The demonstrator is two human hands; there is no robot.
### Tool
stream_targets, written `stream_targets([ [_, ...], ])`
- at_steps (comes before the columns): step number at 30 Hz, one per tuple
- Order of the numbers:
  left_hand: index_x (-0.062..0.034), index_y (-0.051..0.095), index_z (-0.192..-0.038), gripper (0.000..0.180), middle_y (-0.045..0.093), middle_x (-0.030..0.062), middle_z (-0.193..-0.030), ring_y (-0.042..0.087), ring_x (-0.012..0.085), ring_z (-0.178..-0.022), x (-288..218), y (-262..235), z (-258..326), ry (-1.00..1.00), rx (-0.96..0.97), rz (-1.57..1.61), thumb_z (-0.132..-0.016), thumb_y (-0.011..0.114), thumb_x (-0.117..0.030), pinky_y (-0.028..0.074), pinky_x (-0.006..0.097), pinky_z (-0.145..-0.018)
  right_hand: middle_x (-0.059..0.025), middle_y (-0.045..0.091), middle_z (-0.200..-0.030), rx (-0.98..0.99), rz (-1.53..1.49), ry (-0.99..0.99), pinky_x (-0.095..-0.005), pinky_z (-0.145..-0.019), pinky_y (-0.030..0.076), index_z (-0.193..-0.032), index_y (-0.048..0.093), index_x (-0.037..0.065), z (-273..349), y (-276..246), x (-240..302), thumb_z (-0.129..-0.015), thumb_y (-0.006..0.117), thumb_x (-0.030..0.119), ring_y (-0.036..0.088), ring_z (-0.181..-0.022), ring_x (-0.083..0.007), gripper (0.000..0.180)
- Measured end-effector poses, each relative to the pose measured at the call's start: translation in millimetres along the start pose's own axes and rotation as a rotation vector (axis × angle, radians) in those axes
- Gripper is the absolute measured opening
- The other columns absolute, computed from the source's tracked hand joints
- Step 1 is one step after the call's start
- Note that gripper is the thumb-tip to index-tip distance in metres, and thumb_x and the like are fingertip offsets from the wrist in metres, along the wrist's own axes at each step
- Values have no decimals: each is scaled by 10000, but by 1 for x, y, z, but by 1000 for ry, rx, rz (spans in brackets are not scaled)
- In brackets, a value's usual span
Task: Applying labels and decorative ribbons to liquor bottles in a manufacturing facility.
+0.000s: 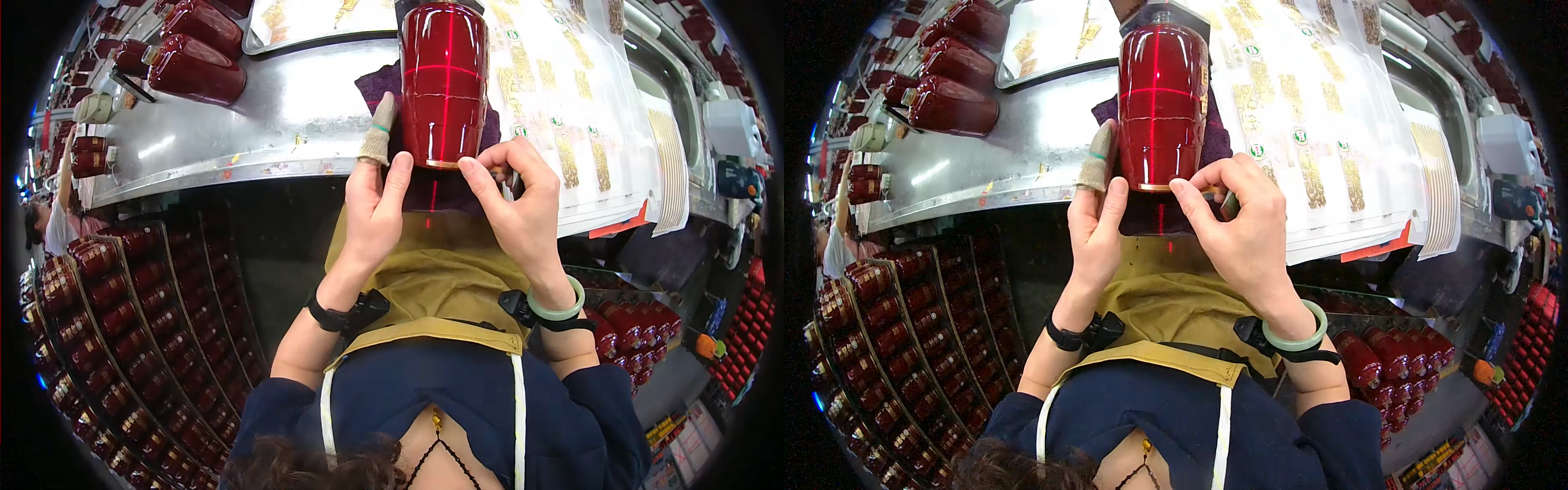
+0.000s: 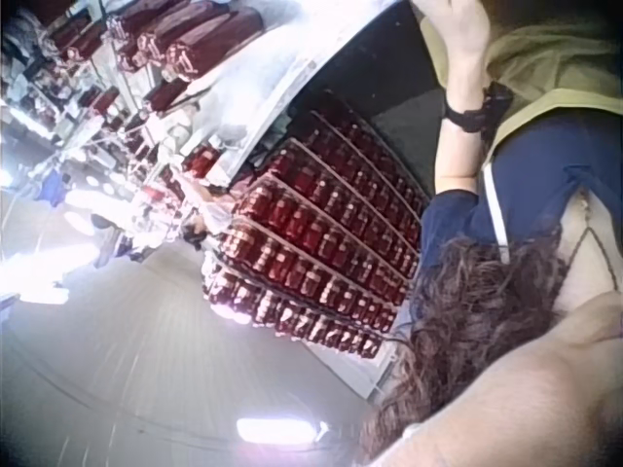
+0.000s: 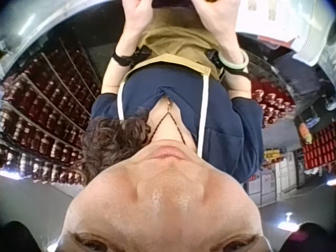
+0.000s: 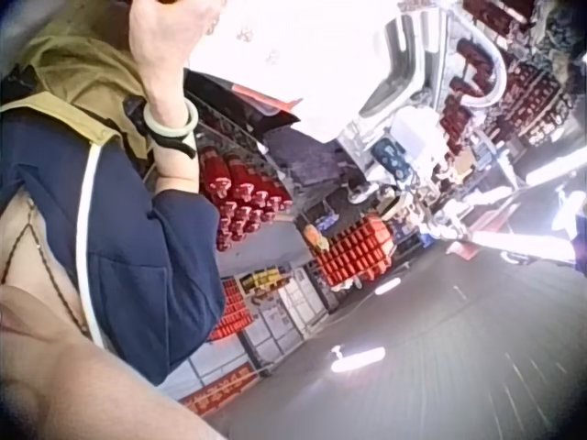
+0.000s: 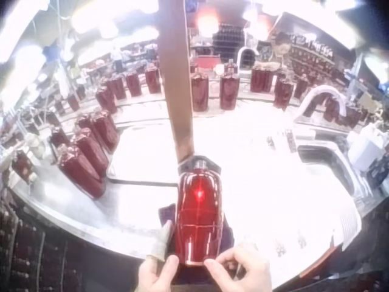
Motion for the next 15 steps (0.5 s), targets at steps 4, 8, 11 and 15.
stream_targets([
  [4, 80, 532, -1453, 460, 520, 193, -1522, 490, 298, -1430, -25, -8, 18, 310, -69, -439, -1006, 597, -6, 356, 411, -1203, -38, 538, -728, -8, -5, -3, -299, -573, 390, -813, 684, 32, 1, -1, 0, -871, 816, 142, 488, -635, -136, 181],
  [8, 1, 740, -1215, 374, 645, 188, -1341, 660, 323, -1192, -43, 9, 28, 604, -51, -702, -848, 787, 51, 548, 404, -1000, -37, 542, -729, -7, -5, -9, -299, -578, 395, -818, 688, 32, 1, -1, 0, -873, 817, 146, 493, -641, -136, 181],
  [11, -8, 762, -1132, 332, 669, 166, -1297, 670, 349, -1156, -48, 14, 26, 674, -62, -720, -809, 817, 44, 563, 416, -975, -37, 545, -728, -10, -9, -12, -297, -579, 395, -822, 692, 31, 1, -1, 0, -873, 818, 148, 495, -645, -135, 179],
  [15, -16, 770, -1085, 319, 682, 150, -1272, 671, 355, -1144, -50, 18, 25, 696, -70, -794, -780, 825, 61, 575, 425, -957, -36, 553, -736, 12, -7, 7, -292, -580, 396, -828, 697, 29, 0, 1, -2, -873, 818, 149, 495, -649, -132, 176],
])
Point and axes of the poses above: each hand's wrist, its own z-axis away from the middle knuckle, its own y-axis out of the palm, x = y × z, the point moved 9 cm from there along -z, towards the middle knuckle
